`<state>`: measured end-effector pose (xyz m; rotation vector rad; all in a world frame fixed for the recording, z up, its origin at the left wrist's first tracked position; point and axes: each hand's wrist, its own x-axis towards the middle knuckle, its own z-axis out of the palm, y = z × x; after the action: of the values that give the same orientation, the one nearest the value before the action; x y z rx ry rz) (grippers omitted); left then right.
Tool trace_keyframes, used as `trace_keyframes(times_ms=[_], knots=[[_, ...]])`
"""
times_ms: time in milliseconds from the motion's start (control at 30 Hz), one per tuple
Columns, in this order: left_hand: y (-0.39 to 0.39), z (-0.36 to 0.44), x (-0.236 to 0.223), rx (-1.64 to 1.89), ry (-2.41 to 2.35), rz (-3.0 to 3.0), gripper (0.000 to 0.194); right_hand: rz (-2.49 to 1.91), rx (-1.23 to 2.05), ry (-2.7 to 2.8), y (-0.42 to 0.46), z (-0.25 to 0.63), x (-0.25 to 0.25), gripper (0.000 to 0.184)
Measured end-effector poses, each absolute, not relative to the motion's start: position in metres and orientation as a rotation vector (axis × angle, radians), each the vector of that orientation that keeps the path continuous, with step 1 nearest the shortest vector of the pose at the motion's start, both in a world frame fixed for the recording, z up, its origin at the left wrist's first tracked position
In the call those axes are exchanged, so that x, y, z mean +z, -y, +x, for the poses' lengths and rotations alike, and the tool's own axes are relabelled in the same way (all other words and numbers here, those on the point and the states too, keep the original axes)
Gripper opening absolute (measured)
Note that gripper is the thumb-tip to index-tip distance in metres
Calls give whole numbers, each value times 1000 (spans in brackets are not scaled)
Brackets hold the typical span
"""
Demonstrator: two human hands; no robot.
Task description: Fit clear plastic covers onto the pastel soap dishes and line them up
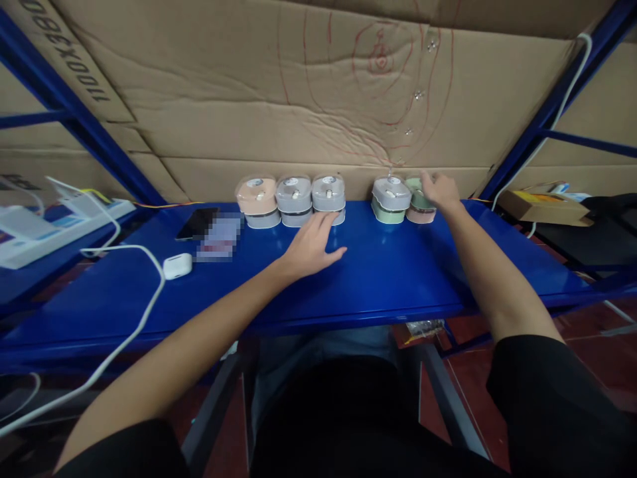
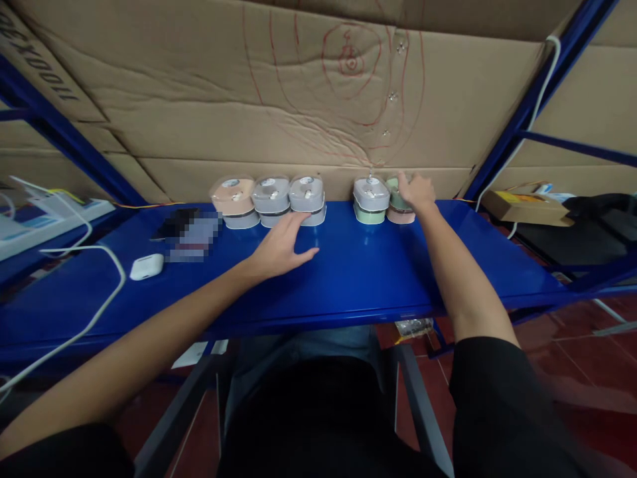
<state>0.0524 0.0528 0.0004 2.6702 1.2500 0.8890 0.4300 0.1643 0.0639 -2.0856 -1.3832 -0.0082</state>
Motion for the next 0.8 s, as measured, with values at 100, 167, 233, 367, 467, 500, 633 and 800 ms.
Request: trace_keyframes(times_ms=[100, 167, 233, 367, 467, 500, 633, 800], knots=[[-79, 68, 26, 948, -1424, 2819, 81, -2055, -115, 1294, -156, 437, 57, 60], [-99, 81, 39, 857, -1572, 2839, 91, -1982, -223, 1219, -149, 443, 53, 56], [-114, 93, 45, 715, -1732, 2807, 97, -1879, -318, 1178, -145, 449, 47, 50], [-122, 104, 37, 566, -1872, 2815, 87, -1752, -379, 1209, -145, 452, 37, 40], [-115, 100, 29, 595, -1790, 2911, 77, -1715, -376, 1229, -148, 449, 32, 35], [-112, 98, 27, 613, -1746, 2936, 76, -1706, -370, 1238, -148, 448, 32, 34], [-98, 84, 23, 773, -1551, 3007, 65, -1629, -375, 1265, -141, 440, 37, 32], [-67, 53, 7, 827, -895, 3182, 60, -1247, -309, 1636, -111, 396, 45, 40]])
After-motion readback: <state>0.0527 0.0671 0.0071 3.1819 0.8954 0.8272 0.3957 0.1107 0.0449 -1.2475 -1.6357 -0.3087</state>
